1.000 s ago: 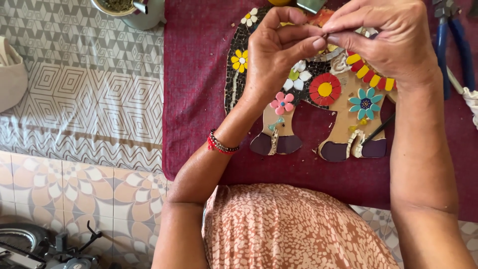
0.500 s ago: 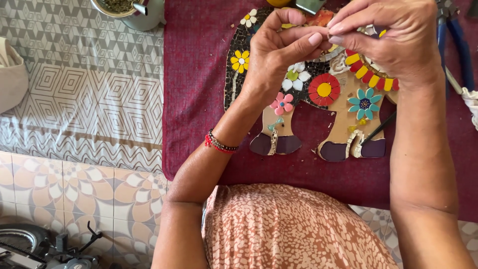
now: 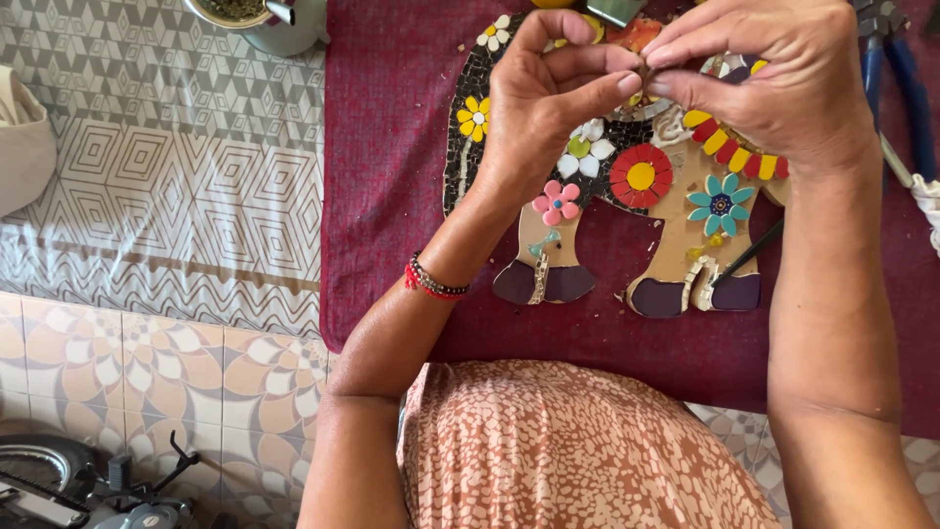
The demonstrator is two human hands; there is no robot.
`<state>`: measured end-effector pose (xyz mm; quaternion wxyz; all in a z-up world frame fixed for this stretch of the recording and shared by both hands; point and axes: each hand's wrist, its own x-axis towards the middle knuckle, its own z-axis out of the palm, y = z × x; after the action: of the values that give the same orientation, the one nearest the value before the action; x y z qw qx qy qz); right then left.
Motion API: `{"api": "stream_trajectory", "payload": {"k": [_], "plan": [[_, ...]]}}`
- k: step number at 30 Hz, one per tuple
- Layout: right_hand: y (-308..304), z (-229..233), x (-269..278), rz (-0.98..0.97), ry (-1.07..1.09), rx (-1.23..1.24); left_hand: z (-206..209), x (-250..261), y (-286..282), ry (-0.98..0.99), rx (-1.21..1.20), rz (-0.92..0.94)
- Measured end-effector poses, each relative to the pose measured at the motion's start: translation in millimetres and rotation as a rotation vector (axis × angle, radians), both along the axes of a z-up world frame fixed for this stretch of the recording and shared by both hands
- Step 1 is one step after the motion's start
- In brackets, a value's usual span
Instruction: Creating a mosaic artwork by cutting tiles with nippers and gluing them onto an elephant-shaped base.
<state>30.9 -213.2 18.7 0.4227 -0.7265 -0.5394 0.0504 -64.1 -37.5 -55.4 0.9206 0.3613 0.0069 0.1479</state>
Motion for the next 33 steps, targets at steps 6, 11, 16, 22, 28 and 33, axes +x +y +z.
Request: {"api": "stream_trajectory", "payload": {"k": [6,11,16,22,28,33], "plan": [[-0.2,-2.3,0.2,-0.006,0.037,-0.006,15.9,-10.1,1.5,0.0,0.543,0.159],[-0.1,-7.4,2.1,0.001,-0.002,0.011,17.6,-11.6,-1.4,0.011,0.579,0.164],[2.5,2.9,-3.5,0.033,-0.012,0.024,8.8,-8.0,-2.2,-0.059,0.156,0.037],[-11.6,2.5,-7.7,0.033,-0.256,-0.075,3.7,-3.9,-7.6,0.055,0.09,-0.012],[-33.5,-11.4,-7.2,-0.01,-0.446,-0.134,11.6,-9.3,-22.8,0.049,0.356,0.026],[-56.7,-30.5,-2.9,-0.025,-0.137,-0.159,2.2,-12.9,-30.4,0.084,0.999,0.116]]}}
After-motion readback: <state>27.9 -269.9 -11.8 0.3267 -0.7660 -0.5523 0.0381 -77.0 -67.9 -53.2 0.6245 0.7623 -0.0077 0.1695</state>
